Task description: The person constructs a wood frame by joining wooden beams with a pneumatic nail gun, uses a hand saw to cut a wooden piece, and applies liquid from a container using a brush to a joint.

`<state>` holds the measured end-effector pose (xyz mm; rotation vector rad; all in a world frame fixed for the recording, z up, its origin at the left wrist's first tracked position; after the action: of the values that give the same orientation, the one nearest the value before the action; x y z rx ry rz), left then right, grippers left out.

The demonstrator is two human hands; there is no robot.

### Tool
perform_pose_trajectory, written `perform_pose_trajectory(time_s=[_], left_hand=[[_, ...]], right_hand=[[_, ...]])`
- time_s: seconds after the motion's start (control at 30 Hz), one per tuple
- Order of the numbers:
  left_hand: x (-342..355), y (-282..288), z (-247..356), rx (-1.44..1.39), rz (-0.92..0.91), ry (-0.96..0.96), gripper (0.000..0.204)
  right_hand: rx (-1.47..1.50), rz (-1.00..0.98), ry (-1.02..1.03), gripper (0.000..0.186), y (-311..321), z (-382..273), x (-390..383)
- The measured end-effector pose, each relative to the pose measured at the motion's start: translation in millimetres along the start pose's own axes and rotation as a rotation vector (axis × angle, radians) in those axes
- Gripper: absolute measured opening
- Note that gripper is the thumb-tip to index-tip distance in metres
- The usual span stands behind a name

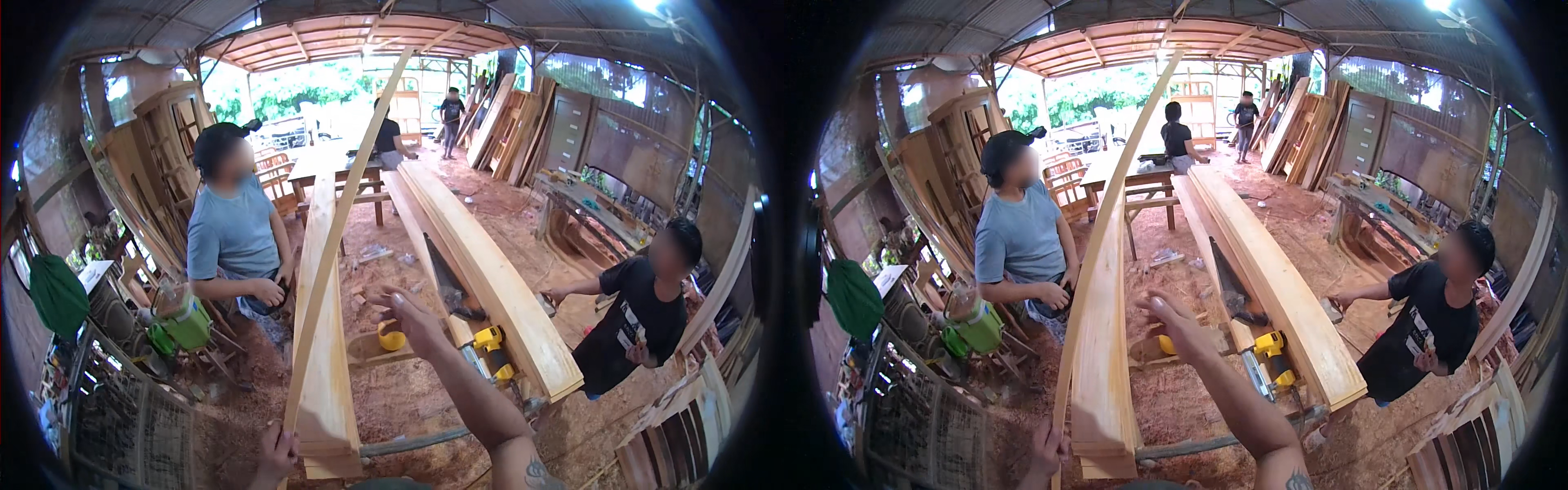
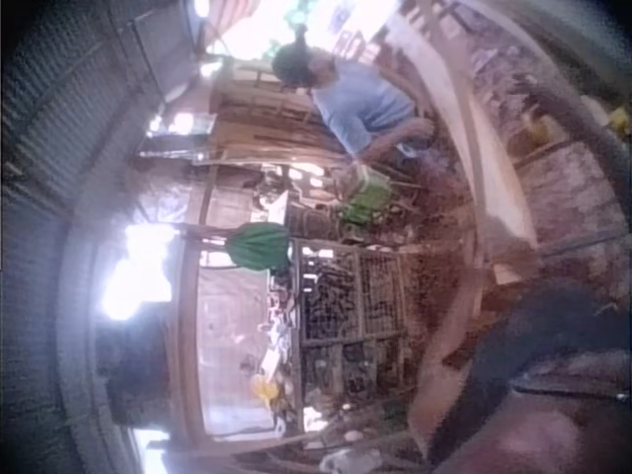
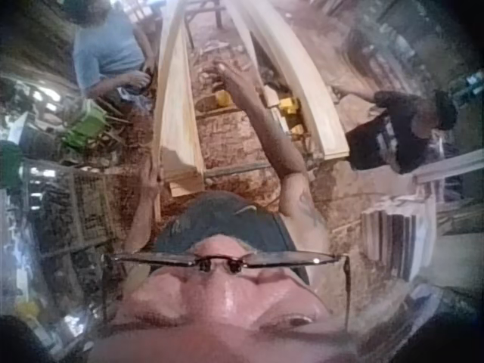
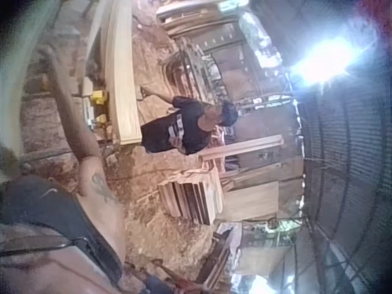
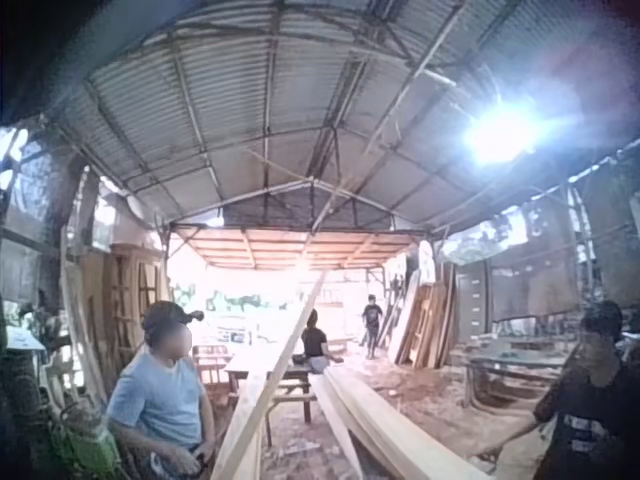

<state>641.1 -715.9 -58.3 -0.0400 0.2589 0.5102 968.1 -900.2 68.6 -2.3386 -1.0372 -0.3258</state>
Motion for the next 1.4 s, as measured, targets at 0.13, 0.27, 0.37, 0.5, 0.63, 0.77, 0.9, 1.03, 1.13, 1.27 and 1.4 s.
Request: perform_pose_trajectory(time_s=[0.13,0.27,0.37,0.5,0.63,0.77,0.9,1.03,1.13,1.27,1.4], left_hand=[[-45,24,-76,0.155,0.095,-0.057,0.030],[-85,43,-108,0.332,0.135,-0.012,0.033],[-101,51,-113,0.342,0.178,-0.103,0.034],[-101,38,-59,0.500,0.292,-0.021,0.035],[-52,51,-46,0.352,0.583,-0.376,0.036],[-5,49,-25,0.332,0.284,-0.107,0.032],[14,35,-32,0.215,0.156,0.128,0.041],[6,32,-69,0.224,0.114,0.236,0.051],[-5,30,-77,0.218,0.138,0.285,0.053],[-16,23,-80,0.158,0.118,0.302,0.053],[-7,66,-173,0.463,0.212,0.203,0.035]], right_hand=[[0.104,-0.197,-0.001,0.058,-49,10,8],[0.036,-0.215,-0.035,0.042,-93,43,-4],[-0.140,-0.188,-0.054,0.032,-113,77,-27],[-0.223,-0.093,-0.140,0.031,-126,130,-81],[-0.174,-0.118,-0.332,0.032,-155,171,-131],[-0.107,-0.128,-0.427,0.032,-164,190,-159],[-0.128,-0.141,-0.482,0.032,-162,218,-181],[-0.077,-0.327,-0.562,0.034,-155,230,-183],[-0.423,-0.389,-0.535,0.036,-111,208,-163],[-0.302,0.250,-0.451,0.030,28,198,-132],[-0.283,0.668,-0.304,0.048,119,192,-88]])
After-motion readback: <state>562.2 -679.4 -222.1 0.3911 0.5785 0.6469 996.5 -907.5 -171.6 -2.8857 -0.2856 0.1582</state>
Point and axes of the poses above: each hand's wrist, its own x-axis towards the middle knuckle, its own y-axis out of the back of the hand, z = x × y, the point moved 5 cm from there along x, towards the middle knuckle, and after that the axes turned 13 degrees about y, right-handed, at the moved point
